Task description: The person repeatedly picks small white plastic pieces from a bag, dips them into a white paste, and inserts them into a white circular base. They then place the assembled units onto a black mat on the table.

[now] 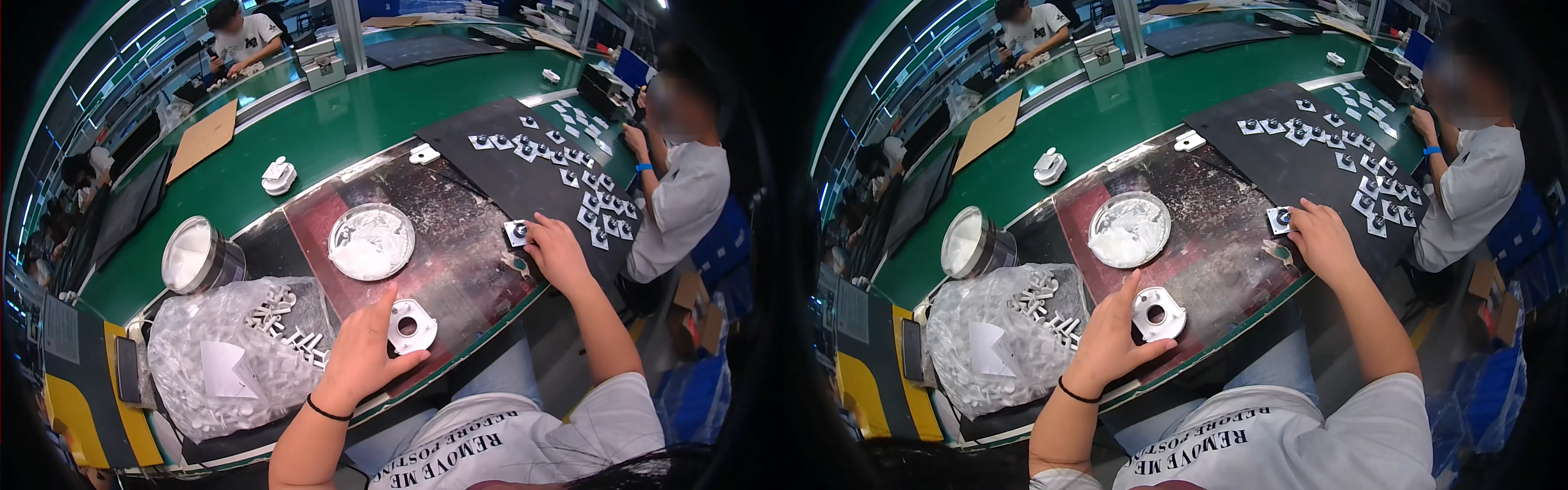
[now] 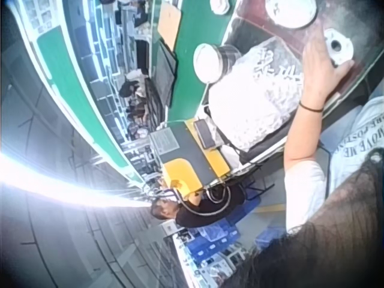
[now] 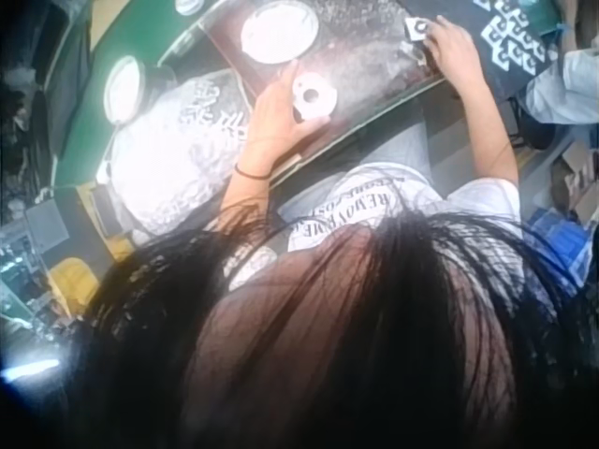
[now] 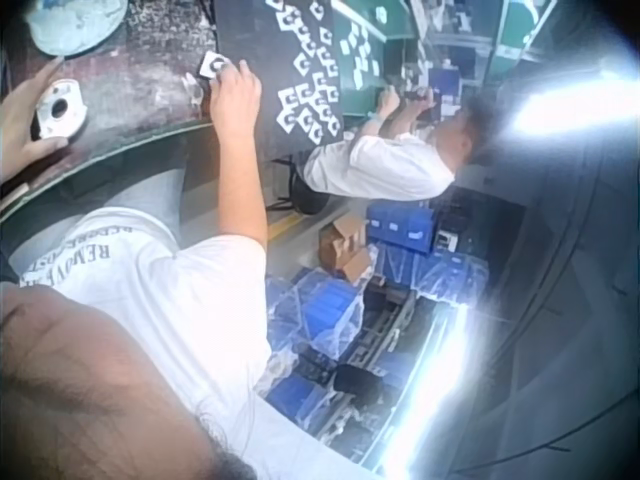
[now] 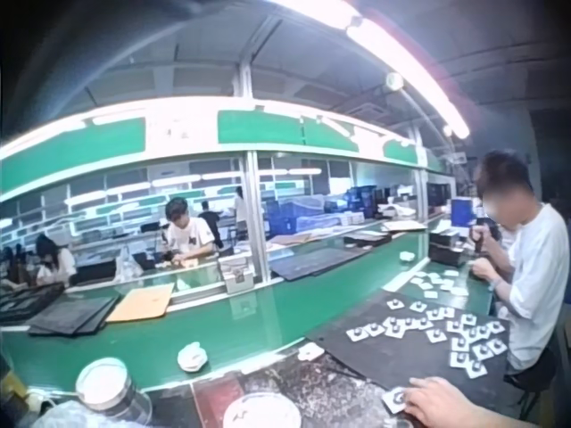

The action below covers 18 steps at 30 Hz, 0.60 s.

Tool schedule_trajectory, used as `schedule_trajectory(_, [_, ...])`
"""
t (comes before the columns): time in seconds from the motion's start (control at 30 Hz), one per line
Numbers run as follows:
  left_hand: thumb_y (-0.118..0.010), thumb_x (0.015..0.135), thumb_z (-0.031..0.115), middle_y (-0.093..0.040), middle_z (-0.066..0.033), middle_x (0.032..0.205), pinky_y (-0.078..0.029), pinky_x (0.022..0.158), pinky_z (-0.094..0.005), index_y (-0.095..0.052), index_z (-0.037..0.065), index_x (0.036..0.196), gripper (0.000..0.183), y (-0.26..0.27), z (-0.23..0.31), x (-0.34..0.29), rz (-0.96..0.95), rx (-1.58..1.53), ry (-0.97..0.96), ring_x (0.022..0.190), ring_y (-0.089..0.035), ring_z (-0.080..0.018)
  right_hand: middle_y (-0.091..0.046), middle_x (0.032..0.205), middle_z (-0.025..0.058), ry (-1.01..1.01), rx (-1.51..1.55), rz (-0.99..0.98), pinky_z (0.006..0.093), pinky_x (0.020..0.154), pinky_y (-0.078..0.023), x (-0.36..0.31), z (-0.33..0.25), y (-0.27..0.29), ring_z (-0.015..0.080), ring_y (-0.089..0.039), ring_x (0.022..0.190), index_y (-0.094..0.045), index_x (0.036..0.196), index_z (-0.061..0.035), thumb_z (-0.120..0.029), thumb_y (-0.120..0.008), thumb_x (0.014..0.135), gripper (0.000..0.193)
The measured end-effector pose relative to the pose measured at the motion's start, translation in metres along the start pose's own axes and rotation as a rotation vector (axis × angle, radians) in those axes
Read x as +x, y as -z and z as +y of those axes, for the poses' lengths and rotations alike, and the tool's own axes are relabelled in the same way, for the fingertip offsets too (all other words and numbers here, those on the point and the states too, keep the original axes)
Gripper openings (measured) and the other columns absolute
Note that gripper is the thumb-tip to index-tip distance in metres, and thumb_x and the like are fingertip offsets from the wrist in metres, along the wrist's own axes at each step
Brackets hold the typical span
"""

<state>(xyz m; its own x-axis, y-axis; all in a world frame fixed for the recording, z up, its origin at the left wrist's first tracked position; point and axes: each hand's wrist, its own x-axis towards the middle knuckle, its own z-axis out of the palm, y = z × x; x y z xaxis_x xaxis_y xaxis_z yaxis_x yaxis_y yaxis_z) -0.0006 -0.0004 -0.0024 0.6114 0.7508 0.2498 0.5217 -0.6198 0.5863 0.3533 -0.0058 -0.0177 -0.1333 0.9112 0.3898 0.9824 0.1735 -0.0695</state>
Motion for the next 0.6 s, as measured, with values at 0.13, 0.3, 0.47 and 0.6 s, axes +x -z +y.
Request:
schedule_trajectory(0.13, [-0.082,0.062,0.036,-0.056,-0.0247,0.111,-0.043,0.088,-0.0435,-0.03,-0.006,0.137,0.101,-0.001,0.0,0.0,-0.015,0.0,0.013,0.1,-0.054,-0.04,-0.064,0.104,0.0092,0.037,-0.019,0.023,0.0415,0.094,-0.041,0.004,0.003,0.002,0.0285,-0.055,0.11,-0.053,0.085,-0.0051,-0.009,-0.066,0.077,0.016])
schedule_trajectory(0.3, [-0.08,0.065,0.033,-0.059,-0.0195,0.102,-0.044,0.082,-0.0451,-0.021,0.004,0.143,0.102,-0.002,-0.003,0.0,0.063,0.032,-0.079,0.091,-0.056,-0.0383,-0.064,0.091,0.0114,-0.029,0.022,0.063,0.0382,0.084,-0.044,0.002,-0.004,0.006,0.0259,-0.061,0.088,-0.057,0.09,-0.0041,-0.01,-0.064,0.079,0.014])
schedule_trajectory(0.47, [-0.08,0.065,0.034,-0.058,-0.0203,0.101,-0.044,0.082,-0.0456,-0.019,0.001,0.143,0.104,-0.004,-0.004,-0.001,0.084,0.007,-0.091,0.09,-0.056,-0.0382,-0.059,0.08,0.0052,-0.392,0.626,0.28,0.0263,0.069,-0.045,0.0,-0.034,0.007,0.0125,-0.058,0.074,-0.055,0.096,-0.0031,-0.001,-0.059,0.084,0.013])
schedule_trajectory(0.6, [-0.081,0.064,0.035,-0.056,-0.0181,0.1,-0.041,0.084,-0.0454,-0.015,0.003,0.145,0.109,-0.008,-0.008,-0.002,0.102,0.034,-0.116,0.092,-0.054,-0.0357,-0.056,0.086,0.0014,-0.411,1.485,0.084,0.0196,0.068,-0.041,-0.001,-0.098,0.01,0.0055,-0.051,0.076,-0.048,0.113,-0.0045,-0.001,-0.06,0.086,0.03])
